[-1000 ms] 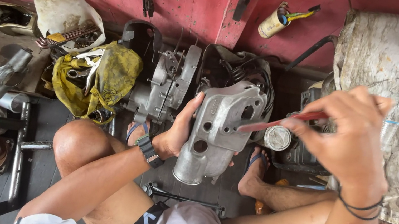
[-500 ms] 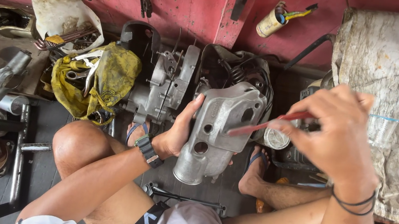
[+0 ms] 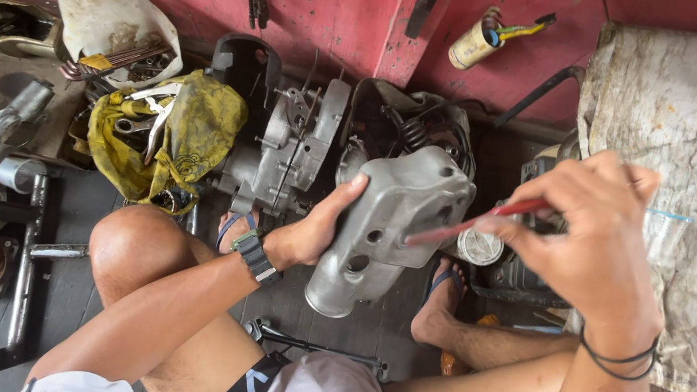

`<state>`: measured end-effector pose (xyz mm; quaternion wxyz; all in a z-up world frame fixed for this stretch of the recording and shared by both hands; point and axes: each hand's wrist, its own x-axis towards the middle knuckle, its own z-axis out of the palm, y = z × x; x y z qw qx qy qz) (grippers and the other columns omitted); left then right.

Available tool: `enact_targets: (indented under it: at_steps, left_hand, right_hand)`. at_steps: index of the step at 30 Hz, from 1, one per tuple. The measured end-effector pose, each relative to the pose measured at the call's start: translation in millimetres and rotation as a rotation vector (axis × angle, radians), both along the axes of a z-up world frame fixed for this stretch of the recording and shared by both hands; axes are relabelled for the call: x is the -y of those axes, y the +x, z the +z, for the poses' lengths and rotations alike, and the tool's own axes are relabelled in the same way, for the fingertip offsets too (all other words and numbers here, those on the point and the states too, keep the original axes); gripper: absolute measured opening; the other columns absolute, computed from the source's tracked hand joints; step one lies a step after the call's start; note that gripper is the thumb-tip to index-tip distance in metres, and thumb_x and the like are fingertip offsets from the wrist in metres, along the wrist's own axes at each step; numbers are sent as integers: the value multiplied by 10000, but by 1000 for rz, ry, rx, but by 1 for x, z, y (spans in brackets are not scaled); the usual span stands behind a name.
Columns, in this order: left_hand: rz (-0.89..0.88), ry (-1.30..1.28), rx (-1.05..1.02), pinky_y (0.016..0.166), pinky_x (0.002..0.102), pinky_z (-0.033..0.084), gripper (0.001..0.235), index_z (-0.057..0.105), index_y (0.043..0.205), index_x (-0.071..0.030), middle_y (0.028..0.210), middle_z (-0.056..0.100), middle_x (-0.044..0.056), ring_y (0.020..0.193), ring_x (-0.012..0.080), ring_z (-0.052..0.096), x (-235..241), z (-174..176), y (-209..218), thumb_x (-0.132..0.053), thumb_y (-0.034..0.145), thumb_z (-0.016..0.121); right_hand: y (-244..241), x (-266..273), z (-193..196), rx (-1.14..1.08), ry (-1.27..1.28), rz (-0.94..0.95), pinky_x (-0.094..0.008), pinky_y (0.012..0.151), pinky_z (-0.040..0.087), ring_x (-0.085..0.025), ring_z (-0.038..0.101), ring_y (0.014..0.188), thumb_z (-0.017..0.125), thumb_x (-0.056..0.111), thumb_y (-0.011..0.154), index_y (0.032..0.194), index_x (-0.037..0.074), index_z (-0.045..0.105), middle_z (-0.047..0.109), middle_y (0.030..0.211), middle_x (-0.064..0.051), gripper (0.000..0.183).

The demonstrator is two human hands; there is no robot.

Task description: Cleaning a motorcycle engine component using a small brush to remove debris from its surfaces

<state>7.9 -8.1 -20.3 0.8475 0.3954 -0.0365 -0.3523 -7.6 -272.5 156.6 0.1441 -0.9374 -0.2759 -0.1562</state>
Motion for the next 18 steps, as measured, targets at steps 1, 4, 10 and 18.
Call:
enact_targets:
  at_steps: [1,4,10,18]
  left_hand:
    - [6,4,-2,917,446,591,752,629,1269,-10,1127,735,202,987,296,725,-3,1,2,-660,946,430]
    - [45,262,383,875,292,526,606,575,1240,-80,1109,665,51,955,120,612,-10,21,4,-612,969,465]
    - [249,664,1063,1087,376,437,907,398,1520,-124,1387,575,105,1271,246,580,-18,76,13,-544,809,774]
    - [332,1028,1427,1078,476,494,1101,336,1586,-174,1452,545,58,1249,273,544,-18,69,13,-786,782,773]
  right_hand:
    - [3,6,-3,-2,4,6,-354,858,285,-202,477,862,719,575,816,798,172,716,633,773,46,403]
    - [6,25,-12,16,-7,34,-403,971,316,-231,535,921,695,581,819,868,132,732,661,824,-2,453]
    - [13,42,-20,153,-179,-150,-430,1000,256,-305,542,1070,757,666,893,947,167,740,685,1004,-4,502]
    - [15,20,-34,219,-328,-71,-385,1011,371,-277,510,1157,720,728,860,1024,150,752,681,1044,-7,601]
